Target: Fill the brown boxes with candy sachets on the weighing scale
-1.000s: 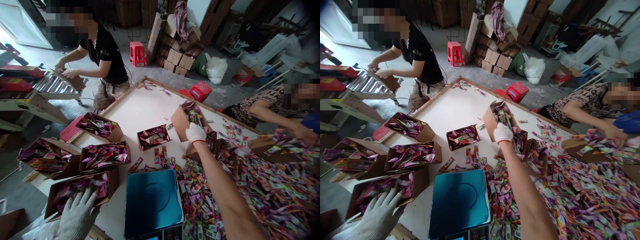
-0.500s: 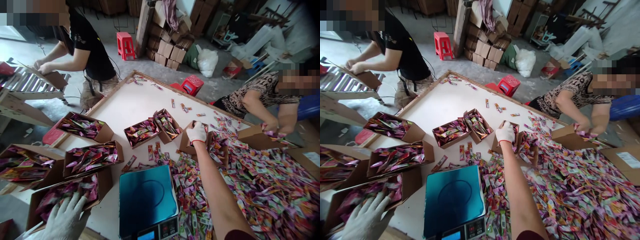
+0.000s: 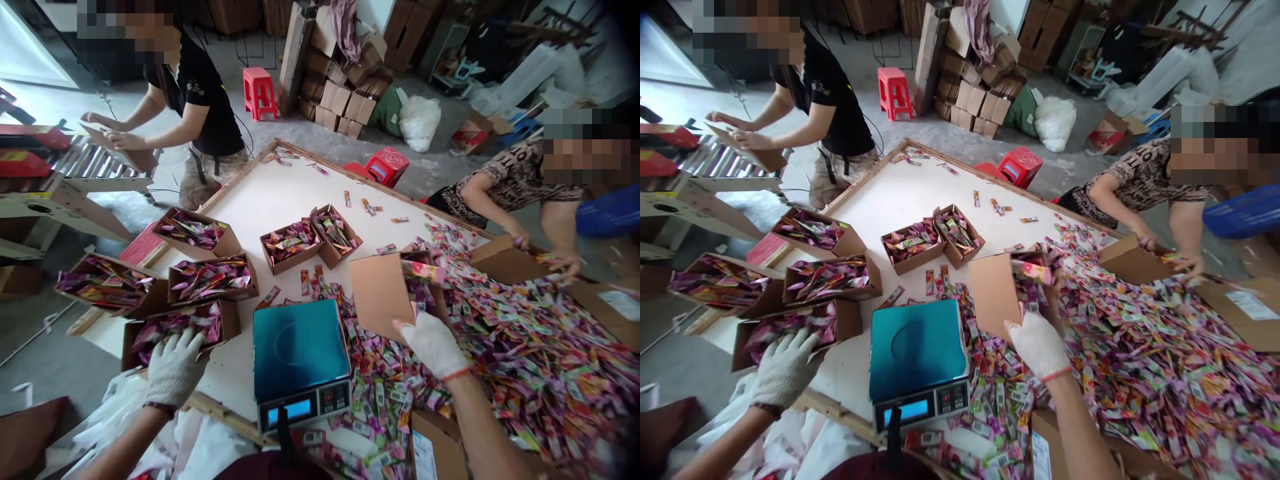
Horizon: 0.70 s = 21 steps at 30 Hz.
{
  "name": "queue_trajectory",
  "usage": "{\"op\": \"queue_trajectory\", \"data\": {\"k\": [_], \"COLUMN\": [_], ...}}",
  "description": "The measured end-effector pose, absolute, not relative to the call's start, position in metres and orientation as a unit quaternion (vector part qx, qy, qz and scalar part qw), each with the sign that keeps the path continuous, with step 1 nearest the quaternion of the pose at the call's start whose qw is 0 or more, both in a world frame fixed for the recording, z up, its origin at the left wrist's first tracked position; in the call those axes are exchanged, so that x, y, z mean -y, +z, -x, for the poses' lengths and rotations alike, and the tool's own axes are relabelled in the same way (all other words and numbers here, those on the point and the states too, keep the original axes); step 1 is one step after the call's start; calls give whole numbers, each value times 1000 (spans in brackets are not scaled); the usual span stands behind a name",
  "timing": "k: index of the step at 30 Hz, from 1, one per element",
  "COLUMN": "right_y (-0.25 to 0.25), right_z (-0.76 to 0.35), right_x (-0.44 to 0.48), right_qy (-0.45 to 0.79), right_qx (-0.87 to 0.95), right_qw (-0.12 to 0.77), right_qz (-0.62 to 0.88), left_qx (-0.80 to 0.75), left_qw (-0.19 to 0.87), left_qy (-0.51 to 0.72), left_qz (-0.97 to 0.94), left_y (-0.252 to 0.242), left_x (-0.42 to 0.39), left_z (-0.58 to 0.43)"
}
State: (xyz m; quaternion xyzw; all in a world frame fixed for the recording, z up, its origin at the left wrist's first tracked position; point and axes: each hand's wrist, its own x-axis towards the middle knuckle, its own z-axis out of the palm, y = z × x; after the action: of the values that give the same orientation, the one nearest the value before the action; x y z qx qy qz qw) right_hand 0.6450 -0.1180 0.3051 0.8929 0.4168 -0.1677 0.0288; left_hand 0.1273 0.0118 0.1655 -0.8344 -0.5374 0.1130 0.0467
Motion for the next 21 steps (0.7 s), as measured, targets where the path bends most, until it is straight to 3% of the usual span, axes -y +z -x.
{"op": "queue_trajectory", "data": {"k": [4, 10, 12, 17, 19, 21], "right_y": [328, 308, 315, 328, 305, 265], "right_z": [-574, -501, -499, -536, -555, -568], "right_x": [163, 156, 162, 201, 220, 242], "right_qy": [-174, -243, -227, -196, -197, -223], "right_qx": [-605, -741, -753, -637, -513, -409], "right_qw": [52, 133, 76, -221, -242, -198], "right_qz": [-776, -612, -613, -712, -800, -863], "left_qx": [540, 546, 548, 538, 533, 530], "left_qw": [46, 16, 8, 2, -10, -26], "left_qy": [105, 89, 79, 86, 95, 106], "left_qz": [834, 833, 833, 839, 841, 841], "left_y": [170, 172, 173, 172, 172, 174], "left_x": [-11, -2, 2, 7, 3, -4], "left_z": [-132, -132, -131, -128, -127, -129]}}
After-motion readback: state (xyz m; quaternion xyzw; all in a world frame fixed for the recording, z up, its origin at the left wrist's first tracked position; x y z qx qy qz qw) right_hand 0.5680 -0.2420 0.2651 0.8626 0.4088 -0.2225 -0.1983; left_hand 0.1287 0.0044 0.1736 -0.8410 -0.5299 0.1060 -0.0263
